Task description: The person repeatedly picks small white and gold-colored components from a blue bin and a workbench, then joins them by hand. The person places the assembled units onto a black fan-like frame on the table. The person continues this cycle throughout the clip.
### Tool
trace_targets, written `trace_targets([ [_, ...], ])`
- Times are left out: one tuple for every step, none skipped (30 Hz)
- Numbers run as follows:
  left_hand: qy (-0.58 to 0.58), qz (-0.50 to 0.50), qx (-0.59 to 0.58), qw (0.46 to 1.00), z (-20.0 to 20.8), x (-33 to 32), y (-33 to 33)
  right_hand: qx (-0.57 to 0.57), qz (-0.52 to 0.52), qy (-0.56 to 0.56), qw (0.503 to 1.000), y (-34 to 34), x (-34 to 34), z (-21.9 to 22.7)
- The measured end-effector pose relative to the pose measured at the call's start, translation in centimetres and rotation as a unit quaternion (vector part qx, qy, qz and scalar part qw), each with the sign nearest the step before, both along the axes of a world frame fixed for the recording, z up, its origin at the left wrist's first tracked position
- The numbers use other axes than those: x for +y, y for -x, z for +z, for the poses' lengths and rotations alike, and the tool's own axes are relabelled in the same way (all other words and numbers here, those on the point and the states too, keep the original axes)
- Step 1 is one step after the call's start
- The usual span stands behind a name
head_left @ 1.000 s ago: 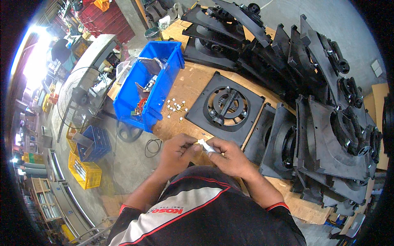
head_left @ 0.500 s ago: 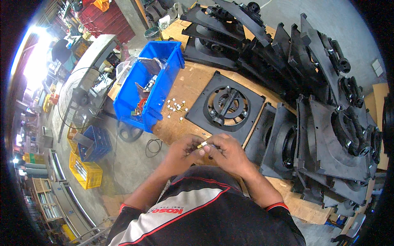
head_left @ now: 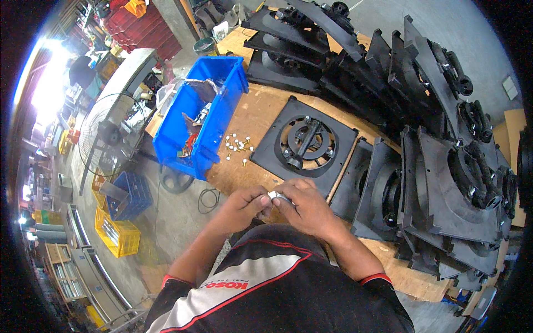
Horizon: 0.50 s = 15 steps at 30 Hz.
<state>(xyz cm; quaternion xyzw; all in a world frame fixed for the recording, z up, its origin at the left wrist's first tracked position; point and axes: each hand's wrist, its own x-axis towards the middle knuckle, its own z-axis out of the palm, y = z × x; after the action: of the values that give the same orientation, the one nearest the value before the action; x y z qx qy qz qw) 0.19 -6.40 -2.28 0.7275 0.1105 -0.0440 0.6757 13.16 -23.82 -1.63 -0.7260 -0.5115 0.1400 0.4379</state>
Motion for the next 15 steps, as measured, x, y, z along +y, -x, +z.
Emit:
trace_targets([
  [-0.029, 0.027, -0.009, 0.999, -0.1, -0.3, 0.0, 0.008, -0.005, 0.001, 1.000, 0.1, 0.2, 0.0],
  [-0.069, 0.038, -0.017, 0.997, -0.2, -0.5, -0.1, 0.016, -0.010, 0.002, 1.000, 0.2, 0.4, 0.1],
  [-0.110, 0.051, -0.025, 0.992, -0.3, -0.6, -0.2, 0.036, -0.008, 0.010, 0.999, 0.2, 0.6, -0.2],
  [-0.150, 0.065, -0.033, 0.986, -0.5, -0.7, -0.2, 0.057, -0.005, 0.018, 0.998, 0.2, 0.8, -0.8],
  [-0.198, 0.076, -0.054, 0.976, -0.8, -0.6, -0.1, 0.078, -0.003, 0.026, 0.997, 0.2, 1.2, -1.4],
  [-0.246, 0.085, -0.075, 0.963, -1.3, -0.5, -0.1, 0.085, -0.012, 0.041, 0.995, 0.2, 1.5, -2.0],
  [-0.292, 0.094, -0.095, 0.947, -1.7, -0.4, 0.0, 0.092, -0.021, 0.056, 0.994, 0.3, 1.9, -2.7],
  [-0.289, 0.096, -0.089, 0.948, -1.7, -0.3, 0.0, 0.099, -0.031, 0.071, 0.992, 0.3, 2.3, -3.3],
  [-0.286, 0.098, -0.086, 0.949, -1.7, -0.1, -0.1, 0.091, -0.027, 0.077, 0.992, 0.2, 2.8, -3.9],
  [-0.283, 0.100, -0.084, 0.950, -1.8, 0.1, -0.1, 0.083, -0.024, 0.083, 0.993, 0.2, 3.1, -4.6],
  [-0.273, 0.112, -0.090, 0.951, -2.0, 0.5, -0.2, 0.075, -0.021, 0.089, 0.993, 0.2, 3.5, -4.9],
  [-0.261, 0.125, -0.095, 0.953, -2.4, 0.7, -0.2, 0.057, -0.016, 0.096, 0.994, 0.3, 3.7, -4.9],
  [-0.248, 0.138, -0.099, 0.954, -2.8, 1.0, -0.1, 0.039, -0.011, 0.104, 0.994, 0.4, 3.9, -5.0],
  [-0.268, 0.107, -0.096, 0.953, -2.9, 1.6, 0.0, 0.021, -0.007, 0.111, 0.994, 0.5, 4.1, -5.0],
  [-0.285, 0.076, -0.092, 0.951, -3.1, 2.3, 0.1, 0.009, -0.007, 0.110, 0.994, 0.6, 4.4, -4.8],
])
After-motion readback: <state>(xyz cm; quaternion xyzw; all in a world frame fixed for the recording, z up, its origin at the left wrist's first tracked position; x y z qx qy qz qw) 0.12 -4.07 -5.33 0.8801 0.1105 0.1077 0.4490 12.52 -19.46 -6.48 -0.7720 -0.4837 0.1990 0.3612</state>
